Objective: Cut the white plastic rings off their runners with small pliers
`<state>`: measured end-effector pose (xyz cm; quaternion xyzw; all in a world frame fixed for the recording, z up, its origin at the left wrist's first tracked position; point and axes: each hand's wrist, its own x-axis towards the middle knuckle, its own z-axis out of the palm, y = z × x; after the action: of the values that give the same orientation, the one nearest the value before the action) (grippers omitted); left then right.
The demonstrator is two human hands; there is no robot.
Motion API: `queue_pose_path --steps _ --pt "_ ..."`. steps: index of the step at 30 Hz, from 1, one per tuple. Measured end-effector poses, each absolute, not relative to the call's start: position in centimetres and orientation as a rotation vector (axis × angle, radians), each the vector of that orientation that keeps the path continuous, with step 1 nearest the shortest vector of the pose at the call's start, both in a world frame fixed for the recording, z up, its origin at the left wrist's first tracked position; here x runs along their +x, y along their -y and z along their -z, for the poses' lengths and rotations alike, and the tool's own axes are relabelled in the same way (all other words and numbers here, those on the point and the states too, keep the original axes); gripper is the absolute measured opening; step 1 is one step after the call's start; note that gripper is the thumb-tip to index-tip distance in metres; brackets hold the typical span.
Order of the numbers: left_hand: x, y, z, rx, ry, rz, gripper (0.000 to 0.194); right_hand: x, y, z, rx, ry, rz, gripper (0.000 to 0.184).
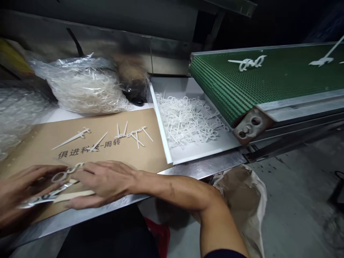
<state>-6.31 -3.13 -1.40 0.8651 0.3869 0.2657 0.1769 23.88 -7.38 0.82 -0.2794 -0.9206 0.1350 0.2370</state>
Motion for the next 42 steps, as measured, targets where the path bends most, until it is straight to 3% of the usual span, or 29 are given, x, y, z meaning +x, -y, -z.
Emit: queue_pose_path --steps 2,5,9,14,16,18,20,29,42 --pt "-6.0 3.5 1.0 2.382 -1.326 -0.813 0.043 24.3 7.1 -1.2 -0.826 2.395 -0.457 0.06" --pt "-3.5 6.4 -1.2 1.999 -1.716 -1.004 0.036 24.7 7.3 -1.8 -1.028 2.181 -0.419 0.059" --pt "3.1 9.4 -2.9 1.522 -1.257 -1.084 0.045 24.3 7.6 -1.7 -1.113 2.026 -0.393 0.062" --pt "7.2 8.6 -2.2 1.194 -0.994 -1.214 0.039 23.7 7.8 -1.6 -1.118 2.036 -0.482 0.073" --pt "6.8 8.4 -2.0 1.128 -0.962 -1.251 0.038 24.0 7.8 -1.9 -1.089 2.033 -0.57 0.059" --pt "6.3 8.3 -1.9 1.114 -0.936 -1.25 0.039 24.2 7.7 -2.2 -1.086 2.006 -0.645 0.032" --pt "6.0 8.4 -2.0 1.13 -0.94 -1.251 0.042 24.4 7.8 -2.3 -1.081 1.985 -0.711 0.024" --pt "7.1 7.7 -2.6 1.464 -1.051 -1.282 0.051 24.5 8.4 -0.8 -1.209 1.833 -0.941 0.043" --pt "7.3 8.5 -1.2 1.624 -1.186 -1.124 0.034 24.3 8.7 0.2 -1.215 1.916 -0.902 0.042"
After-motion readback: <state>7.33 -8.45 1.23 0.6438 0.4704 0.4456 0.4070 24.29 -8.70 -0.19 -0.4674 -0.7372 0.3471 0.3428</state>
